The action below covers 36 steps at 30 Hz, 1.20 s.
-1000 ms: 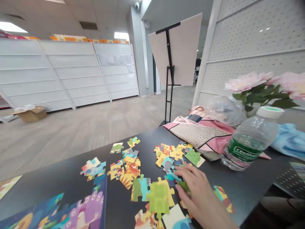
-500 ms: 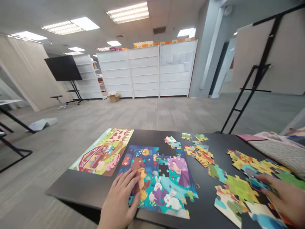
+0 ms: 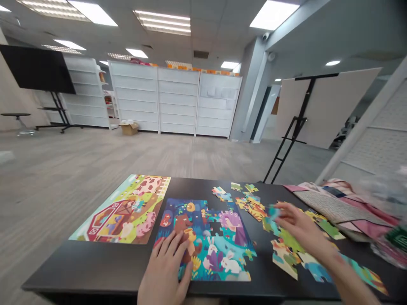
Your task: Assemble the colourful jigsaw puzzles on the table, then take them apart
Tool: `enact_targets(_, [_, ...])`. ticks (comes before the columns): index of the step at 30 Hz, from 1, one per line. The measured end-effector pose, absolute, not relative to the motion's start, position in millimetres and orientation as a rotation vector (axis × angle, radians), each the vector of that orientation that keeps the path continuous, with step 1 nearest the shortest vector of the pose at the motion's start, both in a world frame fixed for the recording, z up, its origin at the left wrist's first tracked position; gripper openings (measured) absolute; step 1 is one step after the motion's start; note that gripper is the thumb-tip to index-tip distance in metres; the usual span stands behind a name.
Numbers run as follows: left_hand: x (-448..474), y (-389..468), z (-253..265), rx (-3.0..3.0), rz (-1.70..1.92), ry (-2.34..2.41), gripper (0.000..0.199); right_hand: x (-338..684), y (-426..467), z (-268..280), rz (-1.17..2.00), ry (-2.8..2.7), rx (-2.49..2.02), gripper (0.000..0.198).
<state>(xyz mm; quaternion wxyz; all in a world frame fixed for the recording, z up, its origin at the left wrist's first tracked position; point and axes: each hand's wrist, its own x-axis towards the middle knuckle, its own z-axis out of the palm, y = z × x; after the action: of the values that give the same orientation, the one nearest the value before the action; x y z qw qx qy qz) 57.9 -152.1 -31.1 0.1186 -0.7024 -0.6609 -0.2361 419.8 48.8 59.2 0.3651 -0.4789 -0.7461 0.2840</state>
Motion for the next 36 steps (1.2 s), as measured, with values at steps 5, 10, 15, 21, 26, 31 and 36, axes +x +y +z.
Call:
enact_targets(5, [48, -149, -45, -2.058, -0.64, -1.799, 0.037, 280, 17, 25, 0.963, -2.125, -1.138, 0.033])
enact_targets(10, [41, -146, -55, -2.059, -0.589, -1.749, 0.039, 261, 24, 6, 0.726, -2.301, -1.249, 0.035])
enact_targets(15, [43, -145, -55, -2.039, -0.589, -1.755, 0.039, 268, 26, 2, 0.593, -2.391, -1.225, 0.026])
enact_targets(21, [40, -144, -54, -2.035, -0.613, -1.695, 0.039, 272, 22, 13, 0.558, -2.547, -1.009, 0.014])
enact_targets(26, [41, -145, -51, -2.047, -0.628, -1.702, 0.039, 262, 9, 13, 0.081, -2.767, -0.941, 0.022])
enact_targets(31, [42, -145, -49, -2.027, -0.55, -1.698, 0.04, 256, -15, 4, -0.057, -2.814, -1.021, 0.03])
enact_targets(36, [40, -144, -52, -2.0, -0.499, -1.633, 0.04, 270, -31, 8, 0.266, -2.74, -1.125, 0.08])
